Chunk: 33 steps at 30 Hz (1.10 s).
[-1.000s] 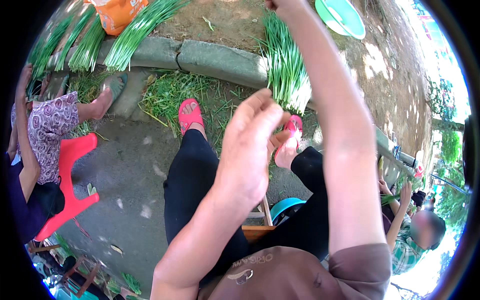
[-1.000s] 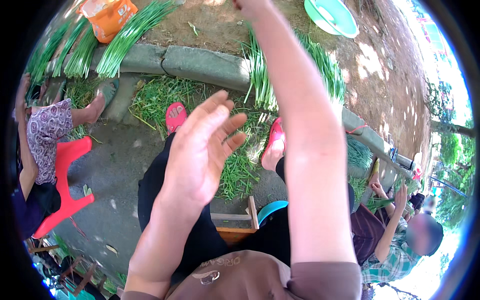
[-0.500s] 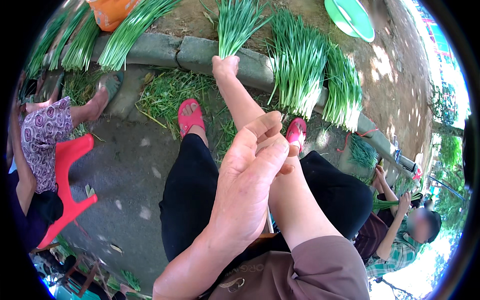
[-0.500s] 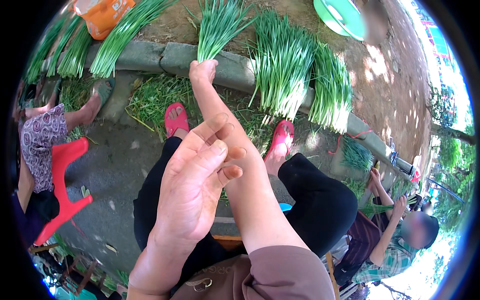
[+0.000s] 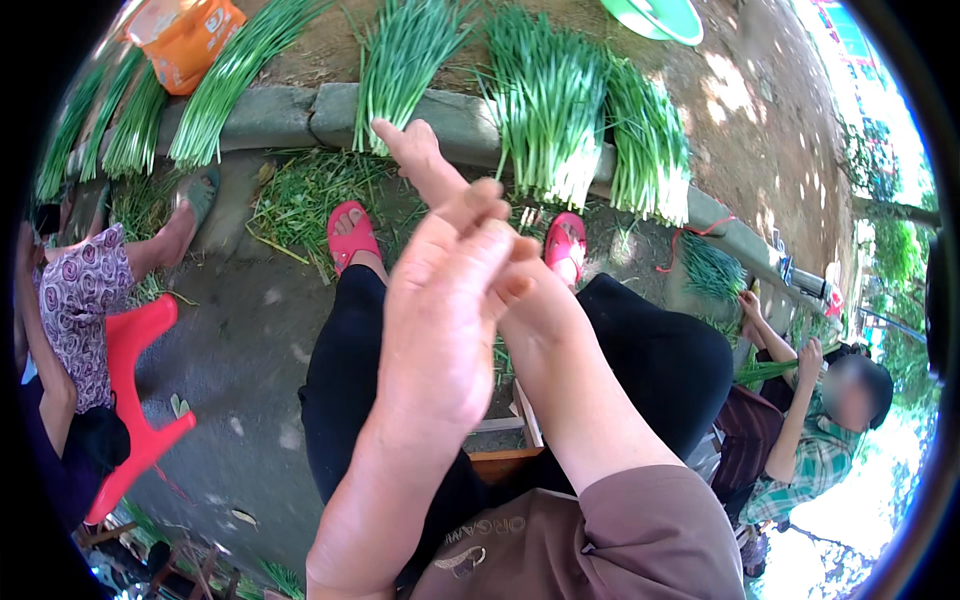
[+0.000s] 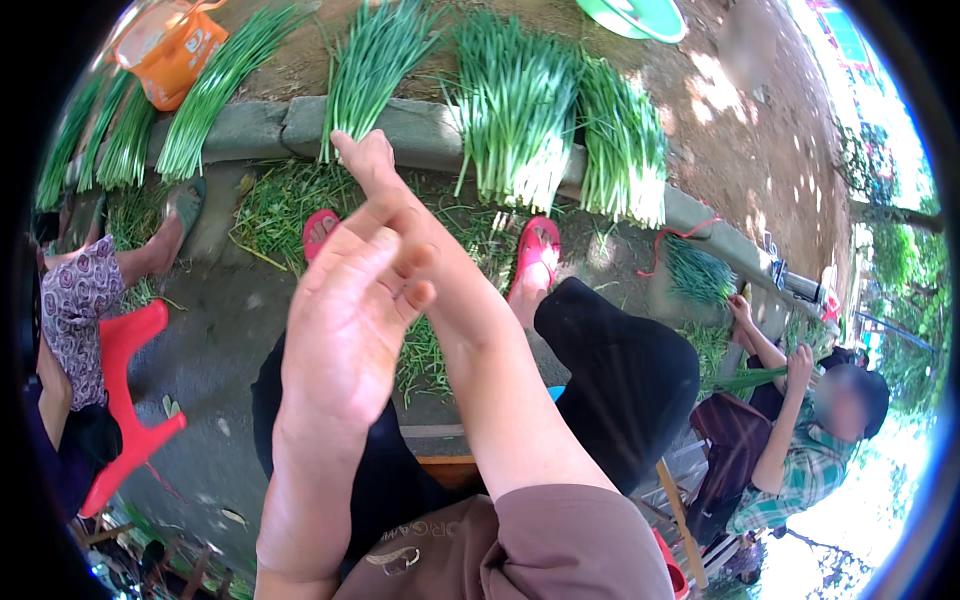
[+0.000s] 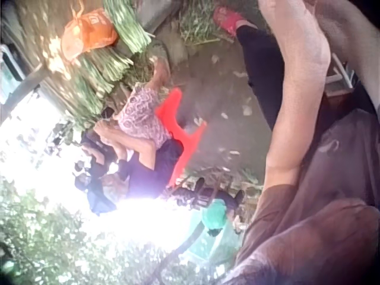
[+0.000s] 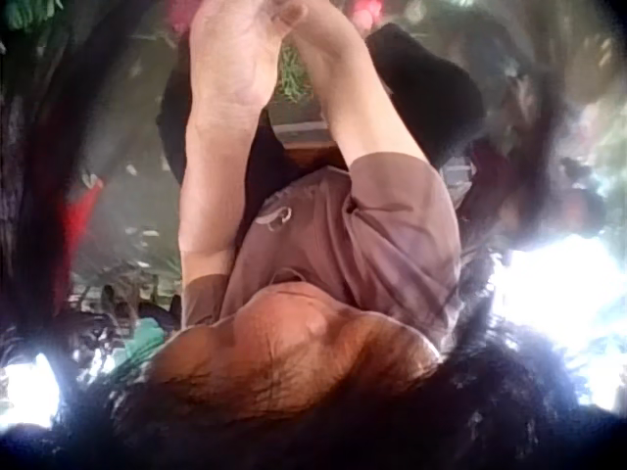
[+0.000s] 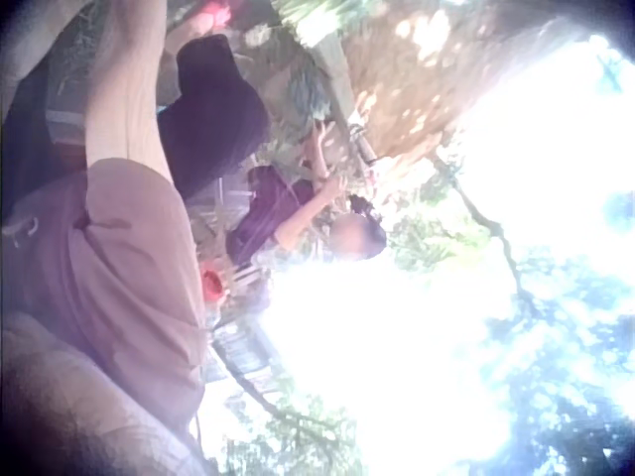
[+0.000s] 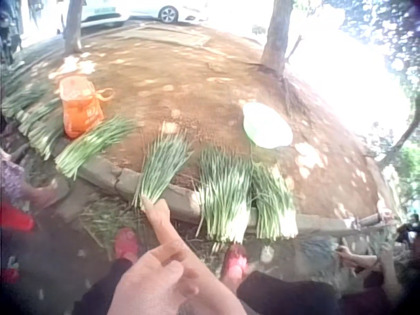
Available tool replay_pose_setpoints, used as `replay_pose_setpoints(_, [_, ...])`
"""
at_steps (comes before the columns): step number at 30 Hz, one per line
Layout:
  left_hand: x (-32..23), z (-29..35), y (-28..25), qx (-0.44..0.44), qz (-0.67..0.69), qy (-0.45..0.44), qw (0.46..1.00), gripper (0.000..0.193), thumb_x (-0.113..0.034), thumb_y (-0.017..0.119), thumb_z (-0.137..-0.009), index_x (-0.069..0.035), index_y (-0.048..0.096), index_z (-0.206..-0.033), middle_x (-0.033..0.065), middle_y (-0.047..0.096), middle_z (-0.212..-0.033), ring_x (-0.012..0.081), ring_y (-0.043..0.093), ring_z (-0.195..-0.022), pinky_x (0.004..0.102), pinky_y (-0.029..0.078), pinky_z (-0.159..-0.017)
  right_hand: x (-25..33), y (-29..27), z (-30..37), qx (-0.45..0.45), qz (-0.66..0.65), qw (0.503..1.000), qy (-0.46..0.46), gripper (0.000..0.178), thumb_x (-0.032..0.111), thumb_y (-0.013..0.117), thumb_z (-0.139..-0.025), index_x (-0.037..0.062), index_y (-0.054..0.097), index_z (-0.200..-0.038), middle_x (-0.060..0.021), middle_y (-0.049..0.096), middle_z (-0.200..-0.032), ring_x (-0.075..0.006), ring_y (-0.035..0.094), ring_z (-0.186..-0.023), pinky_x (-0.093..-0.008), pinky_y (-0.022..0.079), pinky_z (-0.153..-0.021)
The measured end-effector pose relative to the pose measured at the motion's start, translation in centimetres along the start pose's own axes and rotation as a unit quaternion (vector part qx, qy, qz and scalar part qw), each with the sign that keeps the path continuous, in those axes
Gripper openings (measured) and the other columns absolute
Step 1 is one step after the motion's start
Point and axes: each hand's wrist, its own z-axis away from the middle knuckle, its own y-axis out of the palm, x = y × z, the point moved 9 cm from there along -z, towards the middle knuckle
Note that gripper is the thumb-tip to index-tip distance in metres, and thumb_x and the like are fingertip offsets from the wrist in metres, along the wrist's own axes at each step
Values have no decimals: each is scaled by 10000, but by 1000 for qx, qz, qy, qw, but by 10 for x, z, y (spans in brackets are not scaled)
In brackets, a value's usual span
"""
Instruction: The person picks up green stalks from a large pile, bunches them together by hand, and places them into smaller organized piles on a ledge.
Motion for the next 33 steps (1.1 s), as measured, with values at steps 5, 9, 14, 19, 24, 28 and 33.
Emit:
replay_pose_setpoints(5, [-11,-7,-16,-19,29,75,997,305,-85,509,-889,-27,491,-1188,57,573,-1059,140,562,-892,269,494,-720,14,-114,68,-250,-66,937,-235,213,185,589,-789,-22,606,-835,-182,615,-808,-315,590,-758,-396,466,-696])
replay_pose_setpoints(9, [-5,-6,-6,-13,24,88,996,281,-67,511,-886,-23,512,-1164,57,579,-1038,141,560,-892,269,492,-719,-67,-228,80,-422,-137,882,-162,178,163,590,-788,-15,600,-792,-140,611,-747,-251,585,-689,-361,459,-657])
replay_pose_setpoints(14, [9,-12,2,-20,19,84,996,278,-52,523,-875,-23,521,-1151,59,578,-1035,145,560,-890,272,490,-721,-121,-242,67,-307,-15,951,35,538,502,655,-705,-7,619,-877,-164,649,-844,-292,617,-816,-389,464,-768])
replay_pose_setpoints(19, [17,-18,4,-28,-2,85,996,289,-52,523,-870,-24,509,-1157,64,571,-1036,149,562,-887,274,496,-713,-97,-206,64,-196,120,962,150,852,646,634,-648,-14,532,-1178,-201,559,-1169,-335,553,-1061,-433,425,-895])
replay_pose_setpoints(24, [20,-19,6,-24,-17,72,997,291,-49,532,-865,-27,506,-1154,64,572,-1024,148,562,-881,275,498,-706,-117,-206,40,-204,177,949,161,773,502,706,-637,-3,506,-1187,-186,571,-1146,-319,574,-1026,-408,445,-876])
replay_pose_setpoints(28, [22,-19,6,-18,-12,65,998,302,-44,544,-859,-28,505,-1159,61,568,-1024,144,562,-874,270,493,-697,-116,-220,22,-117,194,958,178,625,351,714,-648,70,525,-1174,-107,586,-1161,-267,576,-1043,-374,460,-863])
replay_pose_setpoints(33, [26,-19,13,-11,-14,50,999,307,-48,547,-861,-27,504,-1165,55,564,-1021,138,561,-863,262,487,-687,-103,-252,2,-83,145,977,134,265,241,706,-640,22,616,-759,-109,616,-722,-191,607,-664,-318,499,-572])
